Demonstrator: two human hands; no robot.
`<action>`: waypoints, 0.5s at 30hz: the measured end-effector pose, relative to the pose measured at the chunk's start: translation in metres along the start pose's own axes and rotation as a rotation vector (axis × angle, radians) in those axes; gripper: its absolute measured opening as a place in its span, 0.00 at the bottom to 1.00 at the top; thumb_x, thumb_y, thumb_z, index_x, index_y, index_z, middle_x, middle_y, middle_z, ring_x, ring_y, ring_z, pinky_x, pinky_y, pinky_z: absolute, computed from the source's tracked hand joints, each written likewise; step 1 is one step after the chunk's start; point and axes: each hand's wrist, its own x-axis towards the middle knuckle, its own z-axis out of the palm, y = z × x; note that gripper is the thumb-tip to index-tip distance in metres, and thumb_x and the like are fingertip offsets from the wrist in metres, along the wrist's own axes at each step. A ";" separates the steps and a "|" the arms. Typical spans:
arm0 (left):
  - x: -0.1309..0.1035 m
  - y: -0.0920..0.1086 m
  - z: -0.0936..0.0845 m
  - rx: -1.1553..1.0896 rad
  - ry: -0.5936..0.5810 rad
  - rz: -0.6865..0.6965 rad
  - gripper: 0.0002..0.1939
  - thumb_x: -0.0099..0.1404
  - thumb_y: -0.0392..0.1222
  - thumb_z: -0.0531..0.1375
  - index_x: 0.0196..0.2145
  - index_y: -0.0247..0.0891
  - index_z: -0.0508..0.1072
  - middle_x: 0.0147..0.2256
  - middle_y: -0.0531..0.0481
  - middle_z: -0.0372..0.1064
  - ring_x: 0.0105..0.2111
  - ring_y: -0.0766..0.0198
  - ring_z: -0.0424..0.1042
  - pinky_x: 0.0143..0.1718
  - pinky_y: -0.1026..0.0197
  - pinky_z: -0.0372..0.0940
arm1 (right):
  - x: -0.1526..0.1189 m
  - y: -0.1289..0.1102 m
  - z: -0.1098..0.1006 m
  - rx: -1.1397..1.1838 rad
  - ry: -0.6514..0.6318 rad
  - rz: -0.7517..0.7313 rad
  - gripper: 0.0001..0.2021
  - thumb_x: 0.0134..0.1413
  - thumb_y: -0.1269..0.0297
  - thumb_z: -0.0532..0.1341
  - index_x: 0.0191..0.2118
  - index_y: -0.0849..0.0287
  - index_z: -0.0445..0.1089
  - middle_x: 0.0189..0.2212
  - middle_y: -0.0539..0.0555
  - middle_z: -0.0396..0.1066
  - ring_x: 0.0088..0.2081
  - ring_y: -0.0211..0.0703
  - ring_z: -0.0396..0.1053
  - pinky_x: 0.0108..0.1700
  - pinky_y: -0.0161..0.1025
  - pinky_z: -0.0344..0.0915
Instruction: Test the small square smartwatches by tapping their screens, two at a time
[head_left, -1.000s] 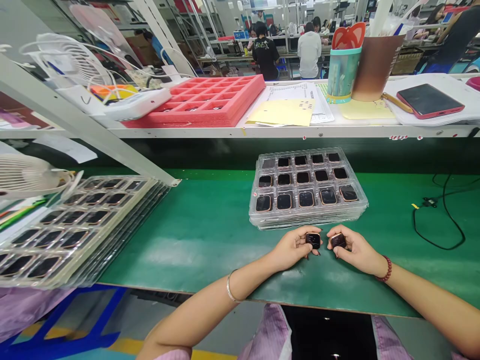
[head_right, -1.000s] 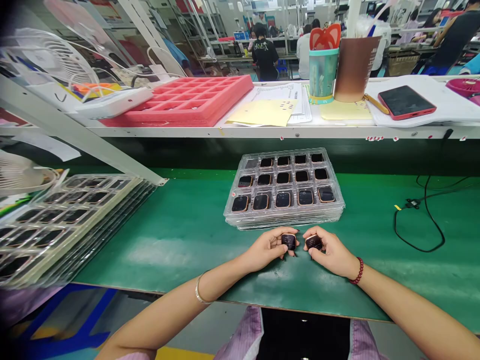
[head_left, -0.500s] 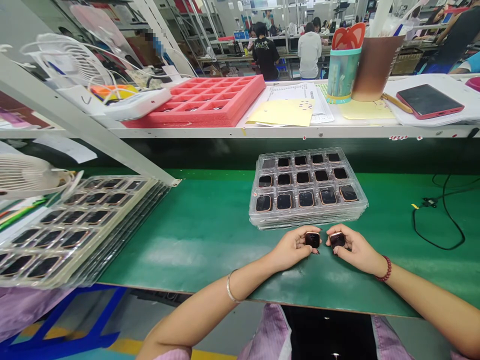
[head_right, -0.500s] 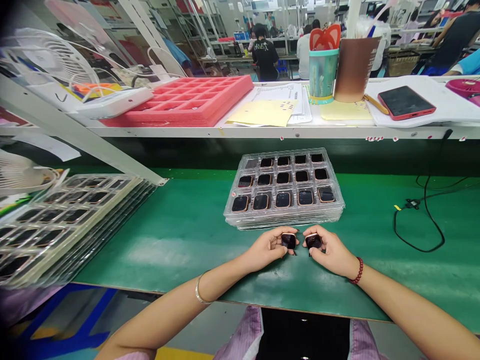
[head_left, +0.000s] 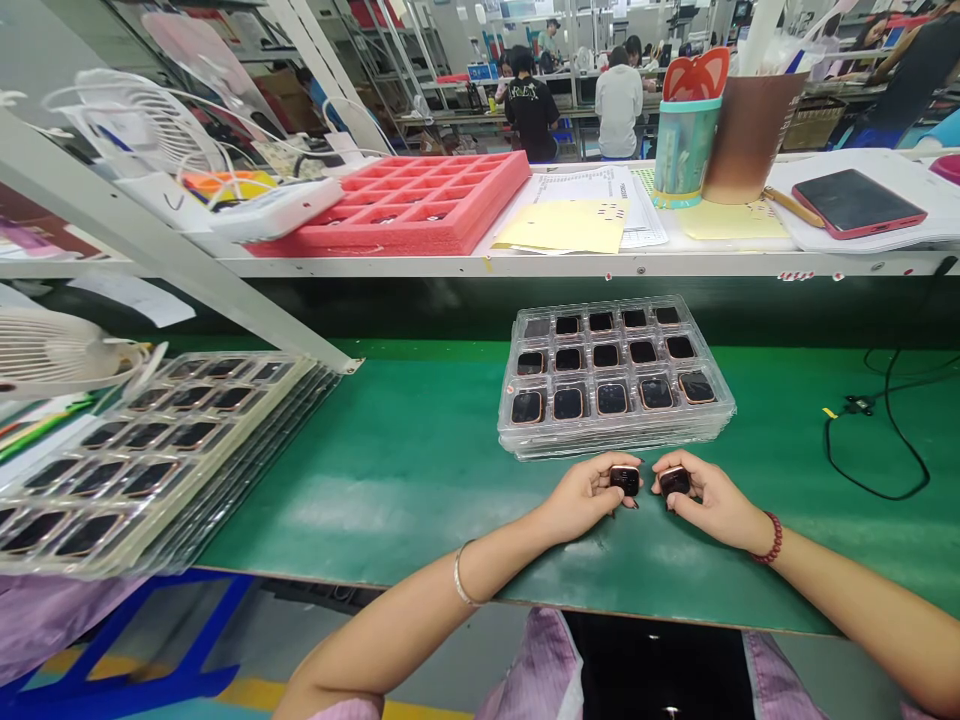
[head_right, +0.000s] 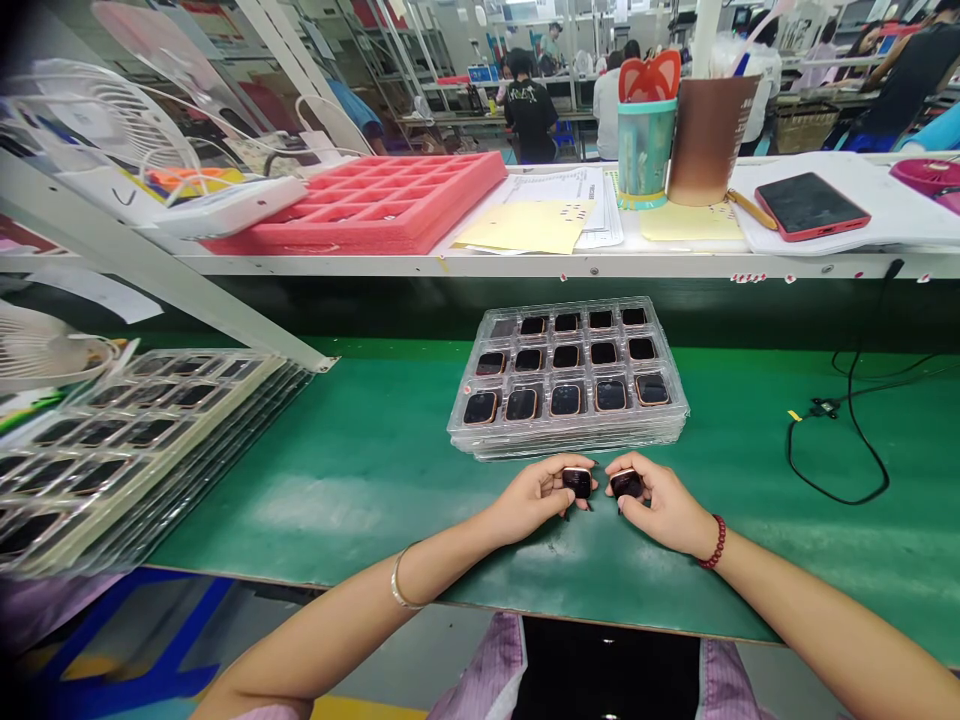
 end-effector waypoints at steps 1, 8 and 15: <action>0.000 0.000 0.000 -0.015 -0.006 0.001 0.22 0.53 0.31 0.58 0.47 0.35 0.66 0.40 0.45 0.71 0.32 0.65 0.74 0.32 0.65 0.63 | 0.000 0.001 0.000 -0.001 -0.006 -0.001 0.16 0.50 0.76 0.55 0.45 0.56 0.61 0.35 0.52 0.70 0.33 0.39 0.67 0.34 0.36 0.66; 0.000 0.000 0.000 -0.047 -0.015 0.001 0.23 0.51 0.27 0.58 0.46 0.35 0.67 0.39 0.46 0.71 0.31 0.65 0.74 0.40 0.60 0.65 | 0.000 -0.001 0.000 -0.033 -0.007 -0.002 0.15 0.51 0.76 0.55 0.46 0.56 0.61 0.36 0.53 0.70 0.35 0.41 0.68 0.34 0.36 0.65; 0.000 0.000 0.000 -0.046 -0.011 -0.002 0.22 0.51 0.29 0.59 0.46 0.35 0.67 0.38 0.46 0.71 0.32 0.65 0.73 0.40 0.59 0.65 | -0.001 -0.001 0.002 -0.032 0.010 0.006 0.13 0.52 0.75 0.54 0.44 0.57 0.63 0.33 0.52 0.71 0.32 0.39 0.67 0.34 0.36 0.66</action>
